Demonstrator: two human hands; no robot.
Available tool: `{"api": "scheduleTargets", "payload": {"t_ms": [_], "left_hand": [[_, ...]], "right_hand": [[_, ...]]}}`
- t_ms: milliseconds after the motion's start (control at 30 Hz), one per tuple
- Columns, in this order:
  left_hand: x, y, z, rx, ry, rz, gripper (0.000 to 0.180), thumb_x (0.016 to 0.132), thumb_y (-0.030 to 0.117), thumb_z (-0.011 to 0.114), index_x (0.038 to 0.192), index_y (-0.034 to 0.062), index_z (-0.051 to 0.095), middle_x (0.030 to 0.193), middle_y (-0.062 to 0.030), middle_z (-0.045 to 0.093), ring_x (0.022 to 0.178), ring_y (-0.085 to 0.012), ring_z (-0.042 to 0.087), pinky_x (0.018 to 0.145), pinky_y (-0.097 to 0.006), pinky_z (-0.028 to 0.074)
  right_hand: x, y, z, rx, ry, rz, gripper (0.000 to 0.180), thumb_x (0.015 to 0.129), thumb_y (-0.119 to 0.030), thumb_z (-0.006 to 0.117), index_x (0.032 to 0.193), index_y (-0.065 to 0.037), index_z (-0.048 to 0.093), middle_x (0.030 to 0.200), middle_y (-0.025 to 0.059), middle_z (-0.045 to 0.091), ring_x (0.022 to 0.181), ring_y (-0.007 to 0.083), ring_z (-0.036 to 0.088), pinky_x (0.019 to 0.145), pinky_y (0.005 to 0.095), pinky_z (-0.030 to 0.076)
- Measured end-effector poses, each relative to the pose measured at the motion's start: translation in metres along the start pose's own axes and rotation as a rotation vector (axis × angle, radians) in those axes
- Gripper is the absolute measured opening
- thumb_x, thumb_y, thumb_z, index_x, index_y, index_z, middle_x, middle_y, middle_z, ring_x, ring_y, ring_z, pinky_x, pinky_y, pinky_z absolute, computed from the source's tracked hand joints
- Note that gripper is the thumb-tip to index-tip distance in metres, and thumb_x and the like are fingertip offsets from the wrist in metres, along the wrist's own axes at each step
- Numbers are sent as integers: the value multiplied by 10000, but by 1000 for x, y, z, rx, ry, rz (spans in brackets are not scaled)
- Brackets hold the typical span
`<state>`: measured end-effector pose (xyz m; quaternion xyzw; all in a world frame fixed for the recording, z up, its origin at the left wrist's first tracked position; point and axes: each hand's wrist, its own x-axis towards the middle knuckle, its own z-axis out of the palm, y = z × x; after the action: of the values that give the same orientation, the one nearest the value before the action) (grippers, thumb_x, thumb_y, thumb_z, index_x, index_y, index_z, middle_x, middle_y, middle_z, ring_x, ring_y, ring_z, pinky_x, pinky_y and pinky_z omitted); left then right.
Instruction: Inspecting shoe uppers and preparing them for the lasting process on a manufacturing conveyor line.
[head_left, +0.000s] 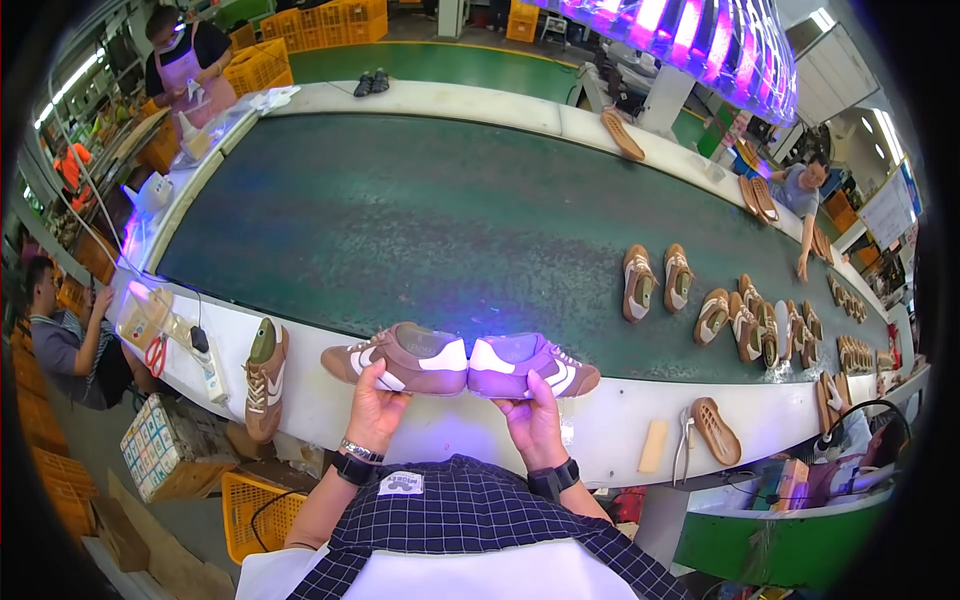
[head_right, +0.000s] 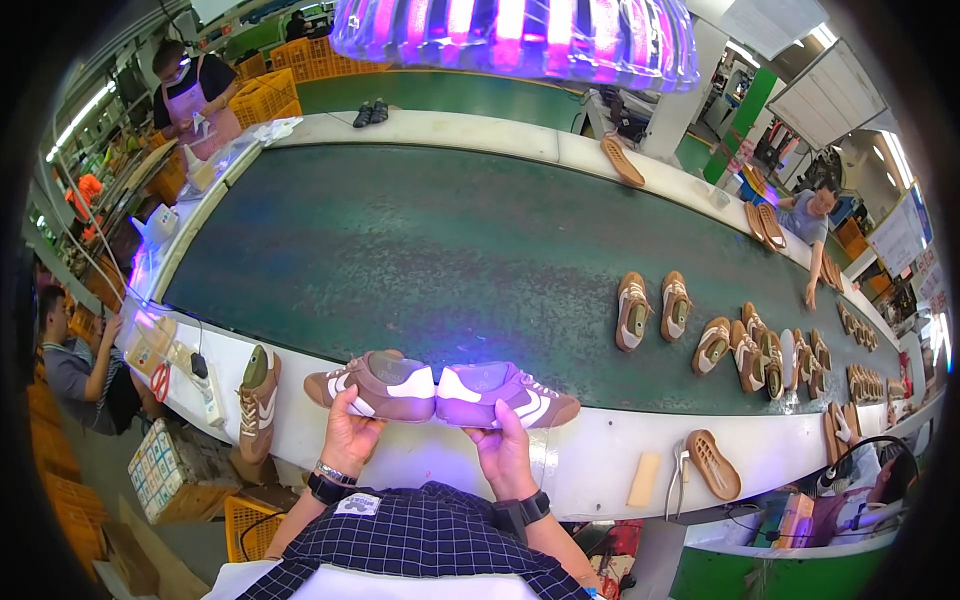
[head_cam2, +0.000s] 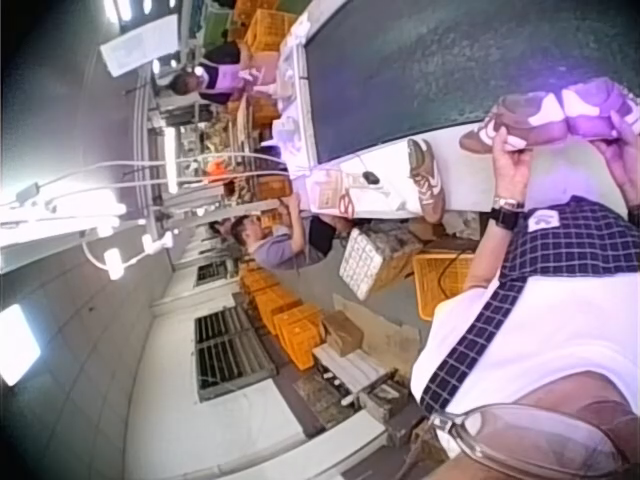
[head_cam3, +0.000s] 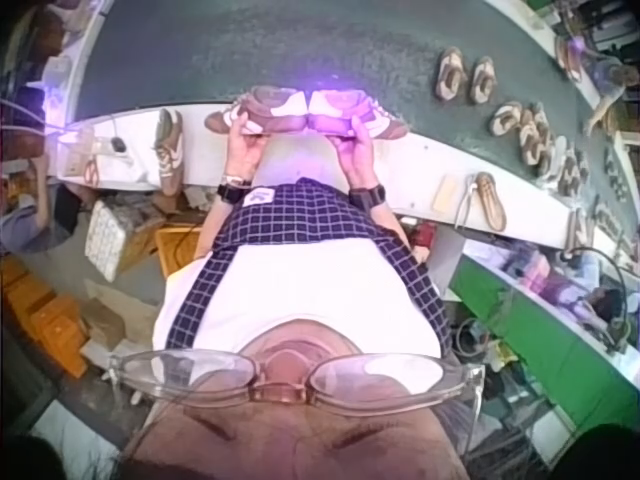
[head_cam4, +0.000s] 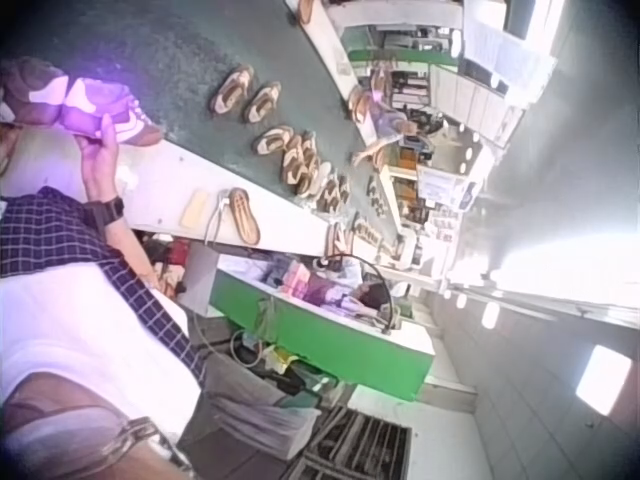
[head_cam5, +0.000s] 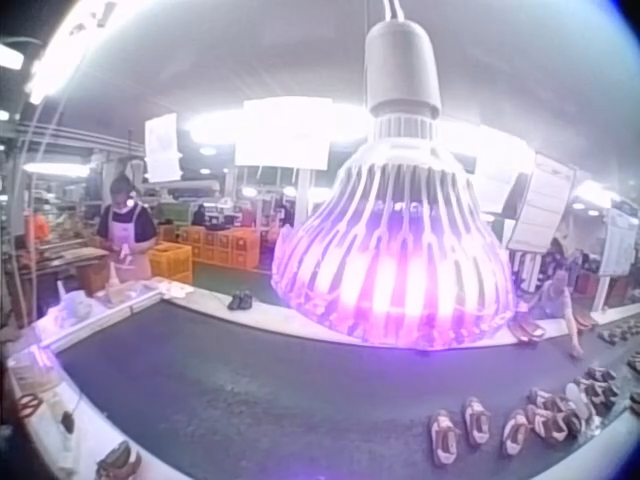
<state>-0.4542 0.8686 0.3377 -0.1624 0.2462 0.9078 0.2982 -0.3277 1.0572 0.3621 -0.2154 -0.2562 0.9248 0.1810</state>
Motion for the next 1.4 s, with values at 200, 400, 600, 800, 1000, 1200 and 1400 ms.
{"api": "scheduleTargets", "payload": {"t_ms": [200, 400, 600, 800, 1000, 1200, 1400], "left_hand": [[3, 0, -1, 4, 4, -9, 508, 787, 157, 658, 1250, 83, 464, 1228, -80, 544, 1158, -256, 506, 1029, -464, 397], [0, 1, 2, 40, 13, 1, 503, 793, 160, 655, 1253, 81, 466, 1214, -75, 553, 1143, -249, 519, 1014, -448, 411], [2, 7, -8, 75, -3, 25, 527, 770, 168, 651, 1258, 80, 471, 1235, -79, 550, 1156, -256, 513, 1014, -442, 404], [2, 44, -27, 3, -163, 13, 518, 791, 242, 555, 1259, 34, 483, 1249, -123, 550, 1171, -286, 507, 1037, -440, 374], [-5, 87, -51, 50, -162, 71, 499, 834, 322, 476, 1197, -16, 529, 1147, -169, 600, 1028, -287, 598, 917, -386, 484], [-3, 111, -108, 148, 13, 134, 479, 845, 315, 475, 1185, -15, 546, 1129, -166, 615, 974, -270, 624, 848, -392, 524], [-9, 114, -126, 933, 170, 55, 622, 859, 330, 580, 1317, -47, 395, 1299, -194, 480, 1193, -288, 477, 1028, -349, 357]], "right_hand": [[2, 1, -2, 4, -7, -3, 435, 911, -221, 543, 1283, -27, 429, 1217, 116, 541, 1096, 243, 556, 896, 401, 508], [4, 4, -11, -58, 10, -16, 433, 910, -227, 542, 1278, -26, 433, 1221, 113, 541, 1097, 242, 557, 903, 399, 507], [-1, 0, 1, -59, 42, 27, 486, 889, -262, 544, 1310, -59, 411, 1237, 100, 537, 1127, 254, 540, 977, 417, 441], [-6, -25, -30, -7, 34, 86, 593, 851, -497, 448, 1252, -60, 462, 1083, 119, 583, 878, 243, 608, 728, 385, 518], [-15, -45, -50, 55, 96, 189, 589, 859, -523, 384, 1175, -48, 531, 921, 127, 601, 712, 226, 593, 535, 316, 486], [-30, -66, -76, 63, 103, 84, 653, 841, -535, 396, 1209, -6, 502, 974, 162, 596, 714, 229, 604, 521, 324, 501], [-57, -92, -115, 54, 217, 70, 705, 820, -565, 410, 1200, 24, 489, 953, 157, 606, 652, 223, 616, 490, 317, 512]]}}
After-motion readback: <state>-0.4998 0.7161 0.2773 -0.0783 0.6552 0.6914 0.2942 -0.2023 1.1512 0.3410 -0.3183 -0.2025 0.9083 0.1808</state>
